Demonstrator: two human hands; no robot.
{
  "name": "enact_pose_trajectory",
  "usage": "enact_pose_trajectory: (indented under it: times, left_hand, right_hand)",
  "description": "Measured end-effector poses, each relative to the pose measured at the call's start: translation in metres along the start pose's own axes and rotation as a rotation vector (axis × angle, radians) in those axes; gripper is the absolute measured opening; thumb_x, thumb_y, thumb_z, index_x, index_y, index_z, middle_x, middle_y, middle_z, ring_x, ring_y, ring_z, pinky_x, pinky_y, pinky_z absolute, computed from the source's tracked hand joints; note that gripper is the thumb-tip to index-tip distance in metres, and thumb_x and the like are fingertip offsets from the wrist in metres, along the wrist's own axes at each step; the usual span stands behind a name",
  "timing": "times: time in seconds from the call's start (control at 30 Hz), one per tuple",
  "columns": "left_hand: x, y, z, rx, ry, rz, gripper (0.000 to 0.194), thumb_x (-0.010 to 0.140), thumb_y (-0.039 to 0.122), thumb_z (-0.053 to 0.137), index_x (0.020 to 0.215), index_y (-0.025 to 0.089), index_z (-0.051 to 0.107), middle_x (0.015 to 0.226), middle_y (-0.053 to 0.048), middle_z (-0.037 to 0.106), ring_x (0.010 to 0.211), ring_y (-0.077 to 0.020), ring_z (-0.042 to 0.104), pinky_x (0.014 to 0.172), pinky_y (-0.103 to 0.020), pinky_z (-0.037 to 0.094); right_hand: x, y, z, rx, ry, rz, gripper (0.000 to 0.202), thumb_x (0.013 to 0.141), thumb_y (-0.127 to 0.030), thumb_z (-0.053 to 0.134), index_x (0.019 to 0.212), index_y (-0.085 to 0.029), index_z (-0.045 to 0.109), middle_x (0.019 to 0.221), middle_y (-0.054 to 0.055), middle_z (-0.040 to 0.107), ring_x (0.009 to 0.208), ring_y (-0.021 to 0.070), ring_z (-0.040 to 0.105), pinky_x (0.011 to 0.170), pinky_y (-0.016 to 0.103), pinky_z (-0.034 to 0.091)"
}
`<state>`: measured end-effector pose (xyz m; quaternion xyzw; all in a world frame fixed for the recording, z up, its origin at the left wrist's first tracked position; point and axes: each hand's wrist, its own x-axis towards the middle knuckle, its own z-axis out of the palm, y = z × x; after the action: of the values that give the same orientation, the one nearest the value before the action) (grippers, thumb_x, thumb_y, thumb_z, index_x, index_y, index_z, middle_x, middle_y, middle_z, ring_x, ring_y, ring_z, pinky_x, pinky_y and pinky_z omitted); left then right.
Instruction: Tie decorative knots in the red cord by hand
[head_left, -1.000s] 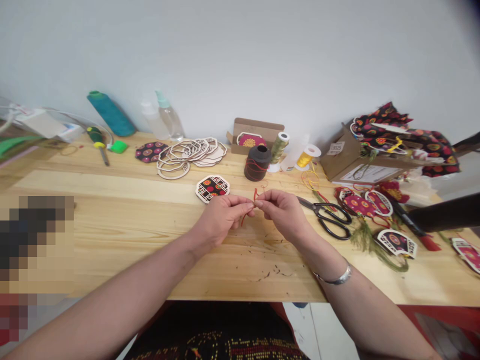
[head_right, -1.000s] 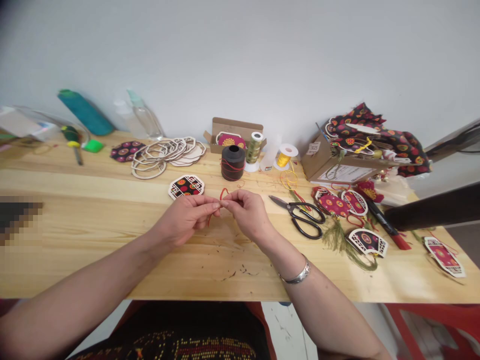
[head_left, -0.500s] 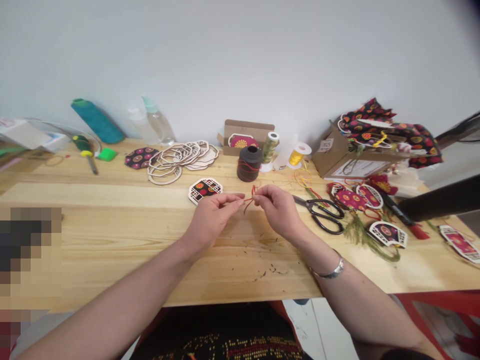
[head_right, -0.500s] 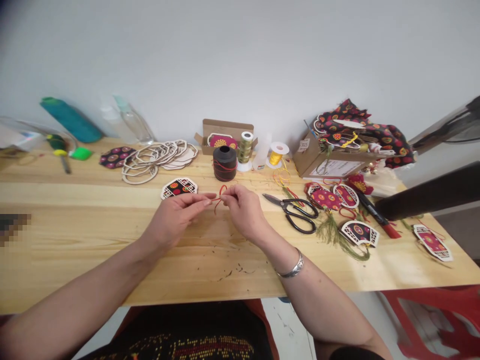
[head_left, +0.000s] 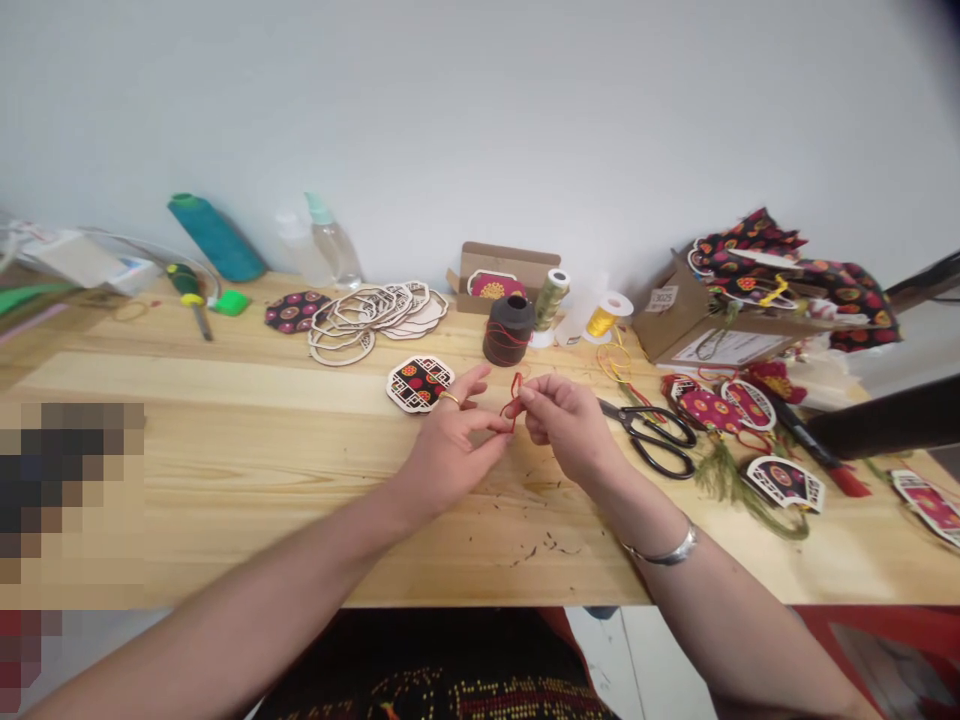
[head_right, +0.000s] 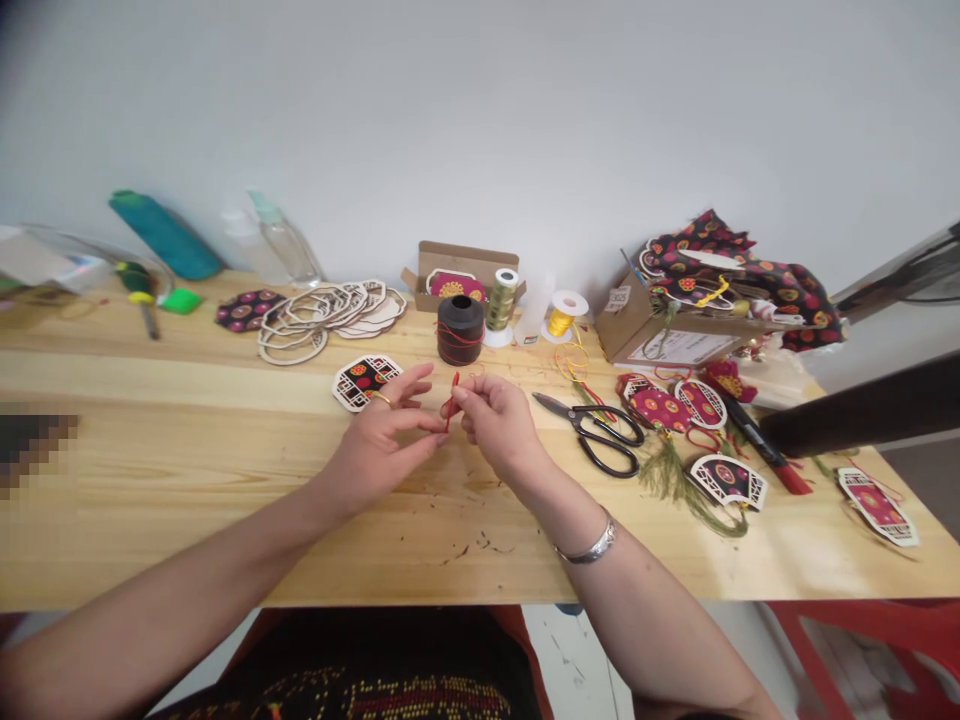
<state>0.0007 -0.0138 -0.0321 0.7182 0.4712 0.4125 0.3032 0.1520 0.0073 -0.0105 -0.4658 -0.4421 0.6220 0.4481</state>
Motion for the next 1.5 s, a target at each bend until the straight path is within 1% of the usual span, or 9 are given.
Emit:
enact_pose_trajectory:
  times: [0.2,0.3,0.37,0.47,0.57,0.73,0.87,1.17,1.5]
  left_hand:
    - [0.000,0.005,-0.002,-0.069,-0.066,-0.050,0.006,0.073,0.020,0.063,0.071,0.018,0.068,0.139,-0.011,0.040,0.115,-0.0273,0.051,0.099,-0.047,0.040]
    - [0.002,0.010,-0.005,-0.161,-0.027,-0.072,0.006,0.073,0.022,0.063,0.072,0.017,0.063,0.133,-0.012,0.046,0.117,-0.0256,0.050,0.101,-0.045,0.037]
    - [0.004,0.014,-0.007,-0.301,0.018,-0.143,0.010,0.075,0.025,0.062,0.076,0.016,0.057,0.126,-0.013,0.051,0.115,-0.0238,0.052,0.100,-0.042,0.039]
    - [0.007,0.017,-0.008,-0.522,-0.014,-0.307,0.014,0.077,0.028,0.060,0.083,0.016,0.056,0.110,-0.011,0.061,0.101,-0.0203,0.059,0.091,-0.038,0.045]
    - [0.008,0.016,-0.008,-0.607,-0.058,-0.378,0.024,0.076,0.028,0.061,0.096,0.015,0.058,0.095,-0.007,0.066,0.090,-0.0179,0.062,0.084,-0.034,0.047]
    - [0.007,0.016,-0.008,-0.533,-0.132,-0.419,0.021,0.079,0.027,0.055,0.095,0.016,0.063,0.081,-0.002,0.066,0.063,-0.0112,0.056,0.065,-0.026,0.045]
    - [0.008,0.020,-0.010,-0.476,-0.115,-0.429,0.018,0.078,0.028,0.057,0.090,0.017,0.065,0.076,-0.001,0.063,0.059,-0.0102,0.051,0.052,-0.022,0.039]
    - [0.009,0.023,-0.013,-0.368,-0.080,-0.375,0.012,0.076,0.026,0.059,0.071,0.018,0.067,0.067,0.001,0.064,0.061,-0.0116,0.054,0.061,-0.023,0.042]
    - [0.009,0.018,-0.014,-0.364,-0.090,-0.339,0.016,0.076,0.030,0.059,0.071,0.018,0.069,0.069,-0.001,0.067,0.069,-0.0148,0.059,0.072,-0.027,0.045]
  right_hand:
    - [-0.002,-0.001,0.002,0.071,-0.050,0.050,0.026,0.068,-0.036,0.067,0.068,-0.016,0.050,0.054,-0.004,0.055,0.041,0.0029,0.035,0.040,0.018,0.022]
    - [-0.003,-0.001,0.003,0.036,-0.043,0.046,0.025,0.068,-0.036,0.066,0.068,-0.016,0.050,0.052,-0.006,0.051,0.041,0.0026,0.034,0.040,0.018,0.022]
    - [-0.003,0.000,0.003,-0.013,-0.035,0.029,0.024,0.069,-0.035,0.064,0.068,-0.017,0.050,0.052,-0.006,0.050,0.041,0.0028,0.034,0.040,0.018,0.022]
    - [-0.003,0.001,0.003,-0.105,-0.016,-0.013,0.023,0.070,-0.037,0.063,0.069,-0.017,0.050,0.052,-0.006,0.048,0.042,0.0039,0.036,0.040,0.018,0.024]
    - [-0.003,0.003,0.003,-0.192,-0.003,-0.055,0.022,0.072,-0.037,0.061,0.069,-0.017,0.051,0.053,-0.005,0.048,0.043,0.0050,0.037,0.040,0.019,0.026]
    - [-0.002,0.004,0.003,-0.292,0.002,-0.085,0.019,0.074,-0.033,0.059,0.069,-0.017,0.052,0.053,-0.005,0.050,0.043,0.0057,0.038,0.042,0.020,0.030]
    - [-0.001,0.006,0.002,-0.319,0.000,-0.111,0.018,0.075,-0.032,0.059,0.069,-0.017,0.053,0.053,-0.005,0.051,0.044,0.0062,0.039,0.044,0.021,0.032]
    - [-0.002,0.005,0.002,-0.379,0.005,-0.113,0.020,0.074,-0.035,0.060,0.069,-0.017,0.053,0.052,-0.005,0.049,0.044,0.0068,0.039,0.042,0.021,0.032]
    - [-0.003,0.003,0.003,-0.350,-0.023,-0.120,0.019,0.074,-0.034,0.061,0.069,-0.017,0.053,0.053,-0.005,0.051,0.044,0.0067,0.040,0.044,0.021,0.034]
